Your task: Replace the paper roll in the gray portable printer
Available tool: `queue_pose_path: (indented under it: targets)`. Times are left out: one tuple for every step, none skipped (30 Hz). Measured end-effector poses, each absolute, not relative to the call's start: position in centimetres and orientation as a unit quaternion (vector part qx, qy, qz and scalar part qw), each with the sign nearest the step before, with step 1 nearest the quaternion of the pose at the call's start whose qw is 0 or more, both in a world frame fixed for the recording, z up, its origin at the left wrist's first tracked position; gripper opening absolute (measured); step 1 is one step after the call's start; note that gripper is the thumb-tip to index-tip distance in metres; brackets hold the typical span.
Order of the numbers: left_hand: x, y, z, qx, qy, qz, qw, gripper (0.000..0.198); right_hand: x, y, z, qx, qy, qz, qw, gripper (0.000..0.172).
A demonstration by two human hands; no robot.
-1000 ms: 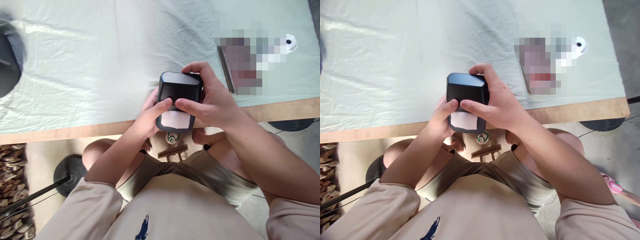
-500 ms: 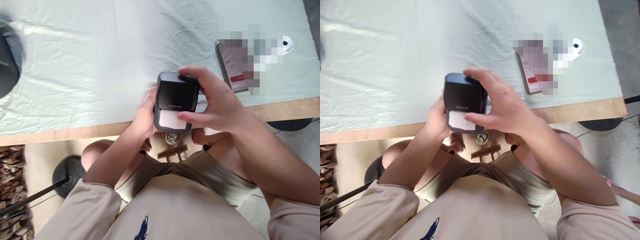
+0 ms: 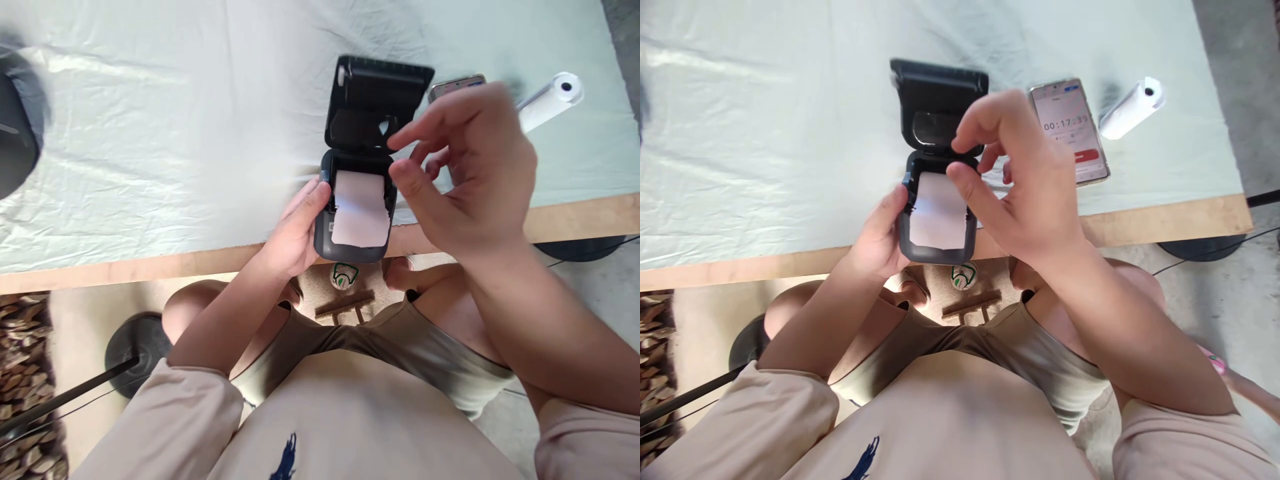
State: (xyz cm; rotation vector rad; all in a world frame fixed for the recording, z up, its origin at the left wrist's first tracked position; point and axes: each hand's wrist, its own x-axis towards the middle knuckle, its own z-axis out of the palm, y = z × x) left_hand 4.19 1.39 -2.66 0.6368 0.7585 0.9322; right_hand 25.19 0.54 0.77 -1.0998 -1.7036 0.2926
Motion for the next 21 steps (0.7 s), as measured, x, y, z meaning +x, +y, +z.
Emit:
queue_pose_path:
  targets:
    - [4.2, 1.4, -2.6, 0.302, 0.342, 0.434, 0.777, 0.021, 25.4, 0.5, 0.7, -0.456, -0.73, 0.113, 0.497, 0.011]
    - [4.2, 1.3, -2.6, 0.31, 0.338, 0.436, 0.774, 0.018, 25.6, 0.5, 0.6, -0.46, -0.752, 0.101, 0.461, 0.012]
    - [4.2, 1.3, -2.5, 0.321, 0.338, 0.434, 0.771, 0.016, 25.8, 0.4, 0.6, -0.47, -0.773, 0.088, 0.417, 0.016]
    - [4.1, 1.2, -2.5, 0.329, 0.342, 0.431, 0.768, 0.015, 26.0, 0.4, 0.5, -0.48, -0.787, 0.072, 0.381, 0.02]
    - [4.1, 1.1, -2.5, 0.333, 0.349, 0.425, 0.766, 0.016, 26.2, 0.3, 0.4, -0.49, -0.799, 0.061, 0.343, 0.024]
    - [4.0, 1.1, -2.6, 0.333, 0.357, 0.419, 0.766, 0.019, 26.4, 0.3, 0.2, -0.501, -0.808, 0.054, 0.305, 0.027]
    - [3.9, 1.0, -2.6, 0.333, 0.36, 0.414, 0.767, 0.021, 26.5, 0.3, 0.1, -0.508, -0.813, 0.049, 0.281, 0.028]
    - [3.9, 1.0, -2.7, 0.332, 0.361, 0.413, 0.767, 0.023, 26.6, 0.2, 0.0, -0.511, -0.816, 0.049, 0.267, 0.028]
    - [3.8, 0.9, -2.7, 0.332, 0.358, 0.414, 0.768, 0.024, 26.6, 0.2, -0.1, -0.509, -0.818, 0.048, 0.263, 0.028]
    - [3.8, 0.9, -2.7, 0.334, 0.355, 0.416, 0.768, 0.024, 26.5, 0.1, -0.2, -0.508, -0.819, 0.045, 0.262, 0.028]
    - [3.9, 0.8, -2.7, 0.337, 0.351, 0.419, 0.767, 0.024, 26.4, 0.0, -0.2, -0.51, -0.818, 0.041, 0.263, 0.03]
    - [3.9, 0.8, -2.6, 0.339, 0.348, 0.419, 0.767, 0.025, 26.3, -0.1, -0.1, -0.514, -0.814, 0.038, 0.269, 0.034]
    - [4.0, 0.8, -2.5, 0.339, 0.348, 0.42, 0.767, 0.025, 26.2, -0.2, 0.1, -0.518, -0.809, 0.041, 0.274, 0.038]
    - [4.1, 0.8, -2.5, 0.336, 0.35, 0.42, 0.767, 0.026, 26.2, -0.4, 0.4, -0.519, -0.804, 0.054, 0.283, 0.042]
    - [4.2, 0.8, -2.4, 0.33, 0.353, 0.423, 0.767, 0.024, 26.2, -0.5, 0.9, -0.521, -0.796, 0.077, 0.298, 0.046]
    - [4.2, 0.8, -2.4, 0.323, 0.356, 0.426, 0.767, 0.021, 26.3, -0.5, 1.4, -0.519, -0.787, 0.114, 0.313, 0.047]
    - [4.3, 0.9, -2.4, 0.314, 0.36, 0.43, 0.766, 0.016, 26.5, -0.5, 1.9, -0.512, -0.773, 0.157, 0.341, 0.048]
    - [4.3, 1.0, -2.5, 0.305, 0.363, 0.436, 0.765, 0.013, 26.7, -0.2, 2.4, -0.505, -0.748, 0.201, 0.381, 0.048]
    - [4.3, 1.1, -2.6, 0.297, 0.366, 0.44, 0.764, 0.012, 27.1, 0.1, 2.9, -0.495, -0.712, 0.244, 0.434, 0.044]
    - [4.2, 1.2, -2.7, 0.292, 0.368, 0.439, 0.766, 0.014, 27.4, 0.7, 3.1, -0.483, -0.664, 0.284, 0.495, 0.035]
    - [4.2, 1.2, -2.7, 0.287, 0.369, 0.436, 0.769, 0.017, 27.8, 1.3, 3.3, -0.47, -0.61, 0.319, 0.552, 0.025]
